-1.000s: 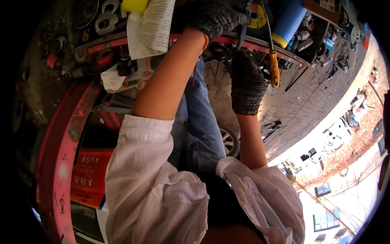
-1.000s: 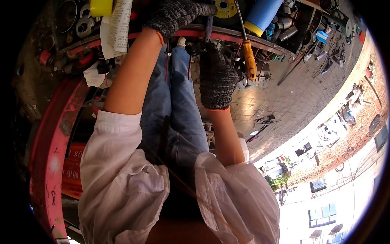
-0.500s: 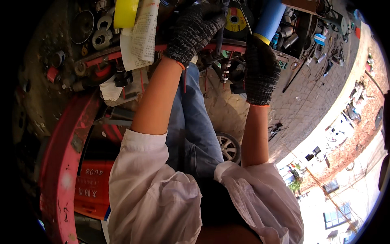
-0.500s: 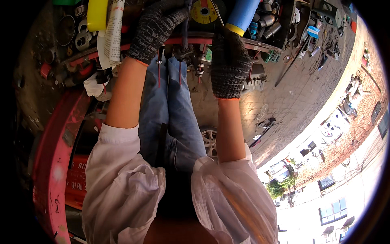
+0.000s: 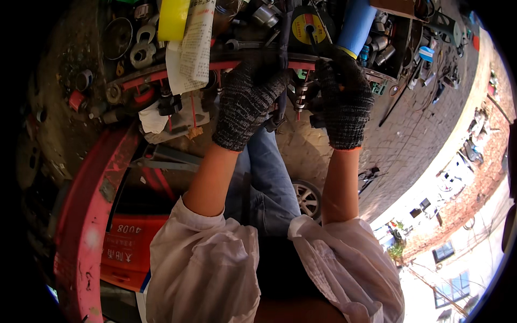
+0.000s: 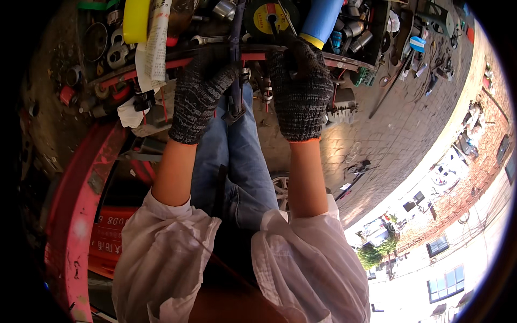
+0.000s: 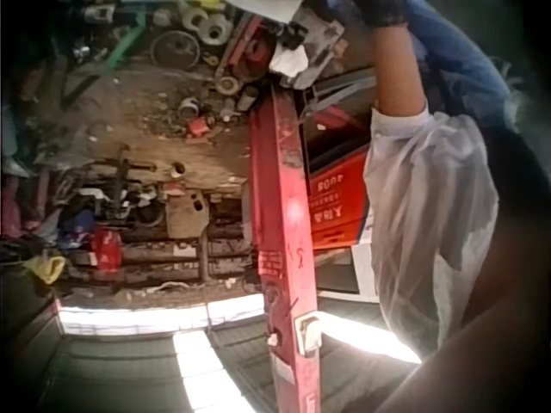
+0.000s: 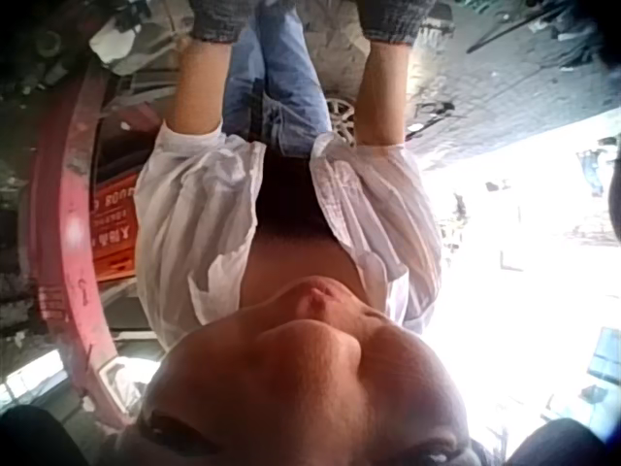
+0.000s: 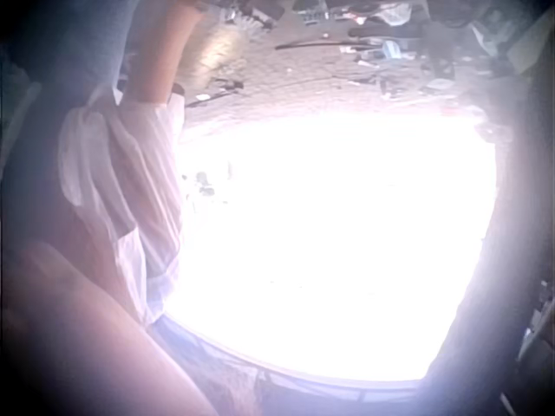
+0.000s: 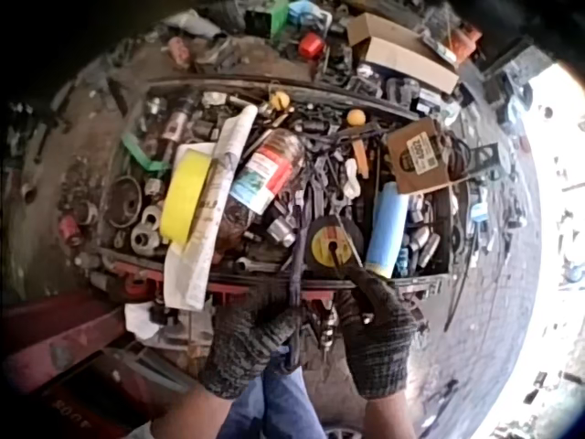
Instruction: The person holds a black electrical connector with red and blue wires, manipulating it with gloved hands. They use a knife to strip the wire insulation and then use a screwdriver to adjust the internal components of the connector.
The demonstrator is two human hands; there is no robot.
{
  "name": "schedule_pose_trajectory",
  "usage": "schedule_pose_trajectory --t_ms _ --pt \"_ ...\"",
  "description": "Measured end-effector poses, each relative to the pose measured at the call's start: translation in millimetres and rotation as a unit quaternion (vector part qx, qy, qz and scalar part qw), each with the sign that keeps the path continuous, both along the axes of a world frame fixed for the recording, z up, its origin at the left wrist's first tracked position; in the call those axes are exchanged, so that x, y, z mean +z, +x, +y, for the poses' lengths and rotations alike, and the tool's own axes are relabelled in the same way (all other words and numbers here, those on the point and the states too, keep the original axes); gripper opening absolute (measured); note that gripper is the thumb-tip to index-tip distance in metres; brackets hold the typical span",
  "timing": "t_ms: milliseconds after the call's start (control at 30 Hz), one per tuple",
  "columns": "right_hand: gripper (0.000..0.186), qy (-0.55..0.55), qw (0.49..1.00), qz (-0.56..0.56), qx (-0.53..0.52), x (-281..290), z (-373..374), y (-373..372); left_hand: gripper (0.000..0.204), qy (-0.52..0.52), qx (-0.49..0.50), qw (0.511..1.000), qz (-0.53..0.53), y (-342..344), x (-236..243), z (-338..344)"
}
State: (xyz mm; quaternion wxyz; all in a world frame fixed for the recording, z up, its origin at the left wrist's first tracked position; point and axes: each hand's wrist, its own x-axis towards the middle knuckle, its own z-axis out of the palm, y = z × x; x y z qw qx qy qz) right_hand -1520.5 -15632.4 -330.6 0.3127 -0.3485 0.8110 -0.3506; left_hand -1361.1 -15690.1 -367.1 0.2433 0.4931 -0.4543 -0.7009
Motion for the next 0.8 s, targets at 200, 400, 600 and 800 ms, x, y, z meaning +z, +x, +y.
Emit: schedule_pose_trajectory --t_ms 200,400,600,800 --pt "0.037 0.018 0.989 -0.129 0.065 0 -12 18 0.025 -0.116 0.0 0.992 -0.042 16 22 26" --pt "0.023 0.0 0.983 -0.185 0.017 22 -10 33 0.021 -0.129 -0.009 0.99 -0.054 30 42 40" --pt "0.02 0.044 0.959 -0.281 -0.005 48 -2 36 0.026 -0.179 -0.025 0.978 -0.106 46 57 49" --pt "0.019 -0.004 0.887 -0.459 -0.053 45 10 41 0.024 0.21 0.065 0.963 0.156 62 82 45"
